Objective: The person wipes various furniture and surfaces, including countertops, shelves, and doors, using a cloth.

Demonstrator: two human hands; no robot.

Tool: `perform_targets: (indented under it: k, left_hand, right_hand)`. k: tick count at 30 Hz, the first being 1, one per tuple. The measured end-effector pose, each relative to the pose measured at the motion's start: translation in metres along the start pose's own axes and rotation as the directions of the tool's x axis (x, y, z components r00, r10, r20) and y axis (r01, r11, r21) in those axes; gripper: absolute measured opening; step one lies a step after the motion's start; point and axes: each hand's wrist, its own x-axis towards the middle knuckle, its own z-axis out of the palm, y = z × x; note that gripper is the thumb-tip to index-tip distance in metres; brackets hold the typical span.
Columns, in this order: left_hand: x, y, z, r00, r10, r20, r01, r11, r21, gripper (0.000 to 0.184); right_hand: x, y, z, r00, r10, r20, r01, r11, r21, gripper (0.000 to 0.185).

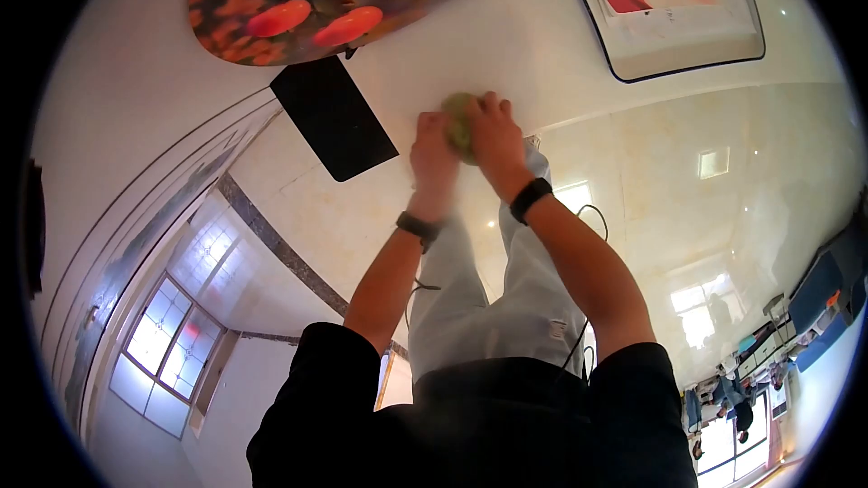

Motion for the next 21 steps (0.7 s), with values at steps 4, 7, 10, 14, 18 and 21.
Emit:
perform_targets:
  k: [4,7,10,14,18,21]
  left_hand:
    - [0.032,-0.030,-0.035,0.994,0.009,-0.112,0.007,0.991,0.135,0.025]
    - [0.058,-0.037,-0.065,0.983,-0.031,-0.182,0.061,0.985,0.161,0.022]
    - [0.072,-0.053,-0.076,0.971,0.016,-0.237,0.026,0.985,0.170,0.021]
    - [0.062,-0.051,-0.067,0.981,-0.090,-0.170,0.133,0.956,0.261,0.017]
    - [0.025,-0.036,-0.038,0.988,-0.131,-0.083,0.153,0.907,0.391,0.017]
    - [-0.001,-0.014,-0.006,0.982,-0.167,-0.090,0.185,0.948,0.261,0.018]
  right_hand:
    - [0.037,-0.045,0.017,0.996,-0.073,-0.055,0.078,0.993,0.084,0.026]
    - [0.072,-0.071,0.035,0.986,-0.140,-0.093,0.151,0.981,0.119,0.024]
    - [0.079,-0.088,0.039,0.984,-0.157,-0.088,0.167,0.979,0.117,0.023]
    - [0.073,-0.071,0.045,0.993,-0.117,-0.014,0.117,0.971,0.210,0.023]
    - [0.031,-0.046,0.007,0.983,-0.176,0.043,0.166,0.970,0.180,0.023]
    - [0.005,-0.017,-0.004,0.992,-0.099,0.083,0.090,0.990,0.107,0.023]
